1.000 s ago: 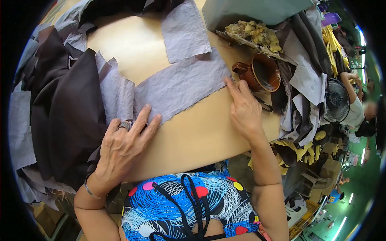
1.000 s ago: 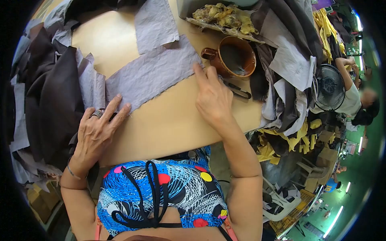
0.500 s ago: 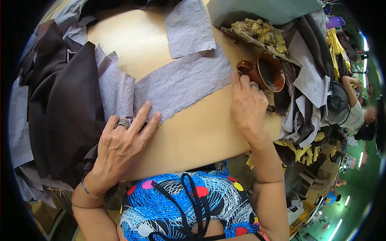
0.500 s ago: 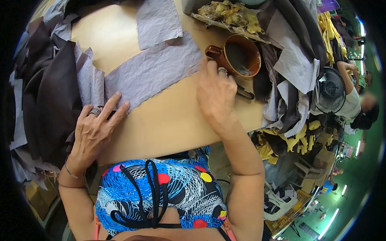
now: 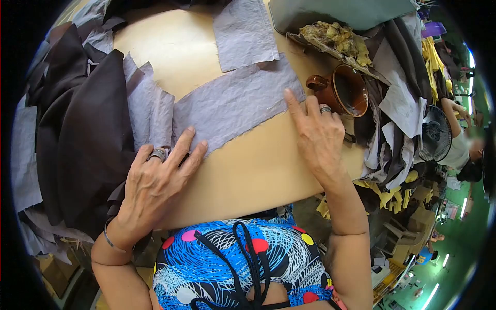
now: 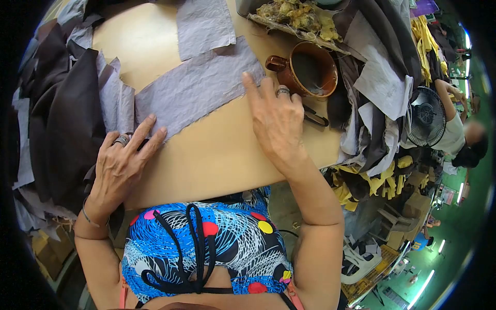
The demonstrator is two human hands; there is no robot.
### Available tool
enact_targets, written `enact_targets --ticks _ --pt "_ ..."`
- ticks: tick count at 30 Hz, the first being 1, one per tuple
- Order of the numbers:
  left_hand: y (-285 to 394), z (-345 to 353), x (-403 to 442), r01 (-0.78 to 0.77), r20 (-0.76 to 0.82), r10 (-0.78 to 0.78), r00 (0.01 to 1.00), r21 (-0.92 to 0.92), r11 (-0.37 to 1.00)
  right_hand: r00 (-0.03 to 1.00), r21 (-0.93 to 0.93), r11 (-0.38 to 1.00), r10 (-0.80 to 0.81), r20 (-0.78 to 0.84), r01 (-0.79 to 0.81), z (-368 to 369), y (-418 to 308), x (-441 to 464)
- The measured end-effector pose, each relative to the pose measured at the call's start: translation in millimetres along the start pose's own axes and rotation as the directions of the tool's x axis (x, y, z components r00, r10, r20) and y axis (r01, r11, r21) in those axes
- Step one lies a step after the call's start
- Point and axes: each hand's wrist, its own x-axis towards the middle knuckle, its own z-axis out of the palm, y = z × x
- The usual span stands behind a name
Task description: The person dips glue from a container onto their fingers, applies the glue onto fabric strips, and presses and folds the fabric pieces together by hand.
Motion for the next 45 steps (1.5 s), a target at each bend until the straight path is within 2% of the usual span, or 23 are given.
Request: enact_targets --ticks 3,6,9,12,15,16,19,22,24,28,30,31,33,36,39,42,45 --pt "1 0 0 0.006 -0.003 -0.006 1.0 -0.005 1.0 0.992 0.076 0.989 -0.125 0.006 0.125 -7 -12 -5" --pt "0 1 1 0.0 -0.026 0.0 1.0 -0.003 1.0 0.997 0.171 0.983 -0.069 0.022 0.064 -6 -32 -9" --pt "-2 4 1 -0.044 -0.073 0.047 0.996 0.047 0.998 0.985 0.251 0.954 -0.148 -0.09 0.167 -11 -50 -12" --pt "-3 4 1 -0.051 -0.096 0.056 0.994 0.05 0.997 0.99 0.264 0.954 -0.139 -0.039 0.144 -15 -37 -9" --pt "0 -4 1 -0.032 -0.036 0.034 0.999 0.052 0.998 0.998 0.082 0.995 -0.056 -0.011 0.057 -5 -23 -1" --pt "-1 -4 0 -0.033 -0.034 0.035 0.999 0.051 0.998 0.997 0.085 0.993 -0.078 -0.008 0.078 -5 -24 -1" --pt "-2 -3 -2 -0.033 -0.036 0.034 0.999 0.026 0.999 0.983 0.19 0.964 -0.182 -0.035 0.185 -11 -37 -5" --pt "-3 -3 -5 -0.029 -0.057 0.027 0.998 -0.036 0.999 0.973 0.271 0.935 -0.229 -0.021 0.227 -18 -60 -9" --pt "-3 -2 -6 -0.032 -0.072 0.028 0.997 -0.05 0.998 0.965 0.39 0.888 -0.264 0.001 0.242 -23 -66 -7" --pt "-3 -6 -4 -0.047 -0.051 0.046 0.998 -0.01 0.999 0.951 0.706 0.669 -0.309 -0.02 0.232 -26 -36 -4" --pt "-3 -1 -5 -0.067 -0.096 0.07 0.993 0.039 0.997 0.987 0.604 0.788 -0.027 -0.158 0.119 -35 8 -5" --pt "-3 0 -4 -0.066 -0.106 0.07 0.992 0.036 0.997 0.984 0.58 0.815 0.11 -0.142 -0.007 -44 31 -6" --pt "-3 1 -3 -0.064 -0.117 0.068 0.991 0.039 0.997 0.95 0.412 0.863 0.312 0.021 -0.293 -55 65 -15" --pt "-2 1 2 -0.06 -0.113 0.063 0.992 0.036 0.998 0.897 0.218 0.888 0.339 0.285 -0.405 -51 95 -20" --pt "-1 0 4 -0.061 -0.1 0.064 0.993 0.036 0.998 0.89 0.157 0.925 0.27 0.368 -0.346 -37 106 -16" --pt "-1 -1 3 -0.077 -0.095 0.081 0.992 0.052 0.996 0.928 0.205 0.944 0.184 0.324 -0.259 -28 109 -13" --pt "-2 -2 2 -0.085 -0.117 0.087 0.989 0.017 0.996 0.951 0.401 0.891 0.094 0.295 -0.213 -18 122 -14"
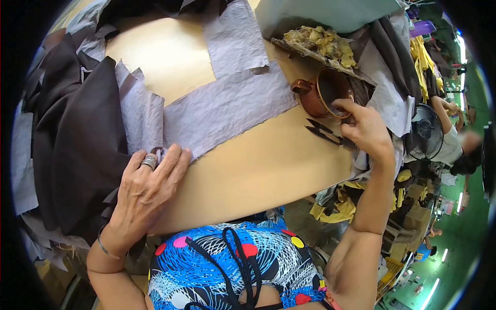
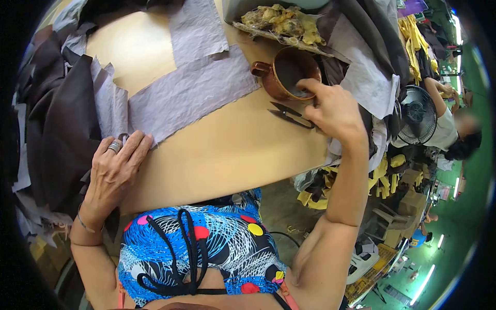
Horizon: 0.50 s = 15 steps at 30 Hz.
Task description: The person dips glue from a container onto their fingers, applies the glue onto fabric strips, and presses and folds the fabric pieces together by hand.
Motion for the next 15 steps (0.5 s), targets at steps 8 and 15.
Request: enact_targets --ticks 8,15 --pt "0 -4 -2 0.004 -0.013 -0.005 1.0 -0.058 0.998 1.0 0.052 0.999 0.017 -0.016 -0.016 -11 -63 -35" --pt "4 2 -6 0.014 -0.04 -0.015 0.999 -0.03 0.999 0.923 0.385 0.839 -0.338 -0.183 0.384 64 -146 -8"
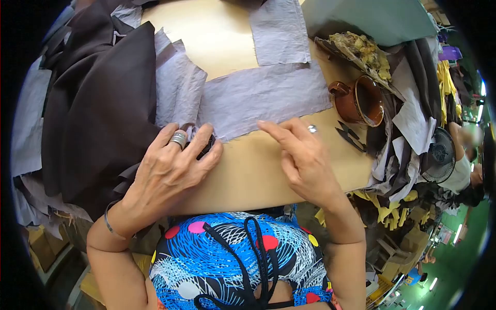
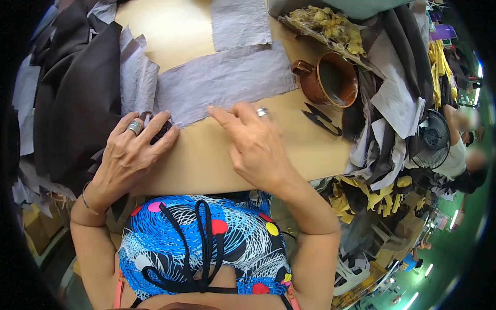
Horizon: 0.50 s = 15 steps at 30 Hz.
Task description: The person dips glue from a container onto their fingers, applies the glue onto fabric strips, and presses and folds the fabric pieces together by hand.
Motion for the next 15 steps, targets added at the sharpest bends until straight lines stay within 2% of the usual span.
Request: enact_targets --ticks 2,3,5,8,11,14,15 --pt "0 1 -1 -0.008 0.0 0.008 1.0 0.011 1.0 0.998 0.105 0.994 0.024 0.055 -0.03 12 0 5" --pt "0 0 -1 0.013 0.027 -0.013 1.0 -0.007 1.0 0.998 -0.076 0.996 0.04 0.043 -0.037 15 -2 6" --pt "1 -3 -2 0.056 0.082 -0.053 0.995 -0.044 0.997 0.998 -0.426 0.903 0.063 0.015 -0.051 21 -9 4" --pt "-1 -6 -3 0.183 0.038 -0.179 0.983 -0.235 0.955 1.0 -0.611 0.792 0.017 0.012 -0.007 35 -20 -4" --pt "-6 -9 -5 0.14 0.057 -0.13 0.99 -0.245 0.959 0.991 -0.612 0.783 -0.131 0.016 0.113 32 -24 -2" --pt "-5 -5 -7 0.104 0.045 -0.096 0.994 -0.209 0.972 0.998 -0.698 0.714 -0.047 0.031 0.055 18 -7 5" --pt "-5 -5 -7 0.111 0.053 -0.102 0.993 -0.211 0.971 0.996 -0.698 0.711 -0.081 0.041 0.087 17 -6 6"
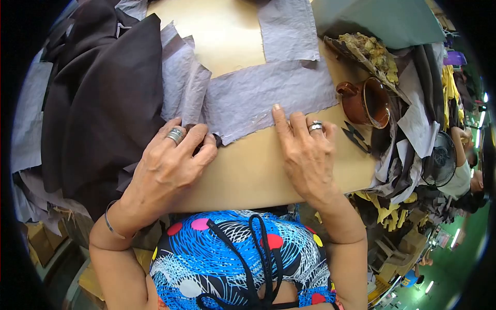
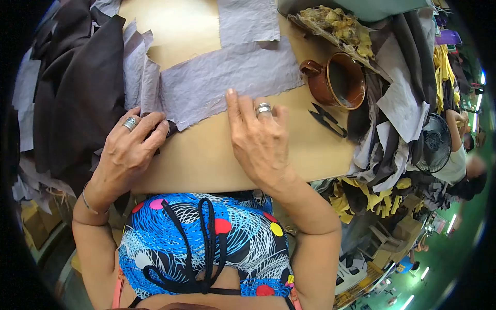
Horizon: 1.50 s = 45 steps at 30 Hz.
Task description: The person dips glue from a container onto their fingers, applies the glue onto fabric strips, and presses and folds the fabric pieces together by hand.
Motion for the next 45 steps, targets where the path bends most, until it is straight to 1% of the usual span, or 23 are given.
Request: enact_targets --ticks 2,5,8,9,12,15,18,19,22,23,26,29,32,34,35,37,38,40,41,42,43,44,45 --pt "1 0 -1 0.014 0.016 -0.014 1.0 -0.005 1.0 0.997 -0.003 0.998 -0.064 -0.033 0.063 0 1 1" --pt "3 2 -3 0.036 -0.011 -0.036 0.999 0.002 0.999 0.991 0.16 0.985 -0.085 0.104 0.068 -3 -19 -2" --pt "4 5 -4 0.047 -0.023 -0.047 0.999 -0.002 0.999 0.989 0.191 0.974 -0.133 0.057 0.12 -3 -40 1" --pt "4 5 -4 0.044 -0.025 -0.044 0.999 0.001 0.999 0.991 0.227 0.966 -0.134 0.031 0.123 -1 -44 2" --pt "3 5 -4 0.03 -0.029 -0.03 0.999 0.008 1.0 0.982 0.284 0.943 -0.185 0.026 0.171 -6 -35 4" --pt "4 5 -4 0.026 -0.026 -0.026 0.999 0.006 1.0 0.994 0.177 0.978 -0.11 0.001 0.108 -5 -32 5" --pt "3 4 -2 0.02 -0.025 -0.02 0.999 0.014 1.0 0.981 0.151 0.97 -0.187 -0.049 0.192 -5 -39 3" --pt "3 5 -3 0.016 -0.028 -0.016 0.999 0.017 1.0 0.982 0.255 0.948 -0.185 -0.048 0.191 -3 -36 3" --pt "4 3 -2 0.012 -0.015 -0.011 1.0 0.021 1.0 0.986 0.218 0.962 -0.153 -0.067 0.165 -1 -41 6" --pt "4 3 -1 0.012 -0.007 -0.012 1.0 0.022 1.0 0.986 0.295 0.941 -0.155 -0.059 0.166 -1 -37 6" --pt "3 6 -1 -0.025 -0.091 0.03 0.995 0.057 0.998 0.984 0.516 0.839 -0.17 -0.053 0.173 -1 -19 2" --pt "4 6 0 -0.033 -0.08 0.039 0.996 0.069 0.997 0.999 0.341 0.94 0.026 -0.046 -0.009 -12 -5 -4" --pt "2 4 4 -0.041 -0.066 0.045 0.997 0.064 0.997 0.989 0.389 0.919 0.001 -0.15 0.058 3 -15 -4" --pt "5 -6 7 -0.02 -0.049 0.024 0.999 0.067 0.998 0.982 0.564 0.816 -0.017 -0.189 0.123 5 -3 -5" --pt "6 -14 8 -0.012 -0.074 0.022 0.997 0.133 0.991 0.978 0.645 0.748 -0.026 -0.208 0.157 5 4 -6" --pt "8 -26 13 0.015 -0.126 0.018 0.992 0.256 0.967 0.942 0.599 0.796 0.129 -0.311 0.089 3 20 -10" --pt "3 -23 10 0.022 -0.042 -0.013 0.999 0.231 0.973 0.911 0.578 0.815 0.198 -0.361 0.051 3 25 -12" --pt "-16 -13 2 0.052 0.127 -0.076 0.989 0.182 0.982 0.871 0.69 0.72 0.292 -0.396 0.072 14 24 -16" --pt "-25 -14 7 0.071 -0.065 -0.059 0.996 0.203 0.977 0.849 0.744 0.663 0.339 -0.406 0.09 19 23 -16" --pt "-34 -27 13 0.13 -0.178 -0.093 0.98 0.209 0.969 0.852 0.764 0.637 0.339 -0.398 0.104 19 20 -16" --pt "-43 -38 23 0.144 -0.344 -0.085 0.935 0.152 0.978 0.857 0.784 0.608 0.334 -0.393 0.122 19 17 -16" --pt "-50 -52 31 0.183 -0.455 -0.138 0.88 0.056 0.982 0.863 0.805 0.575 0.327 -0.386 0.143 19 14 -14" --pt "-58 -66 40 0.189 -0.551 -0.156 0.82 0.003 0.982 0.866 0.814 0.56 0.321 -0.384 0.153 17 11 -11"
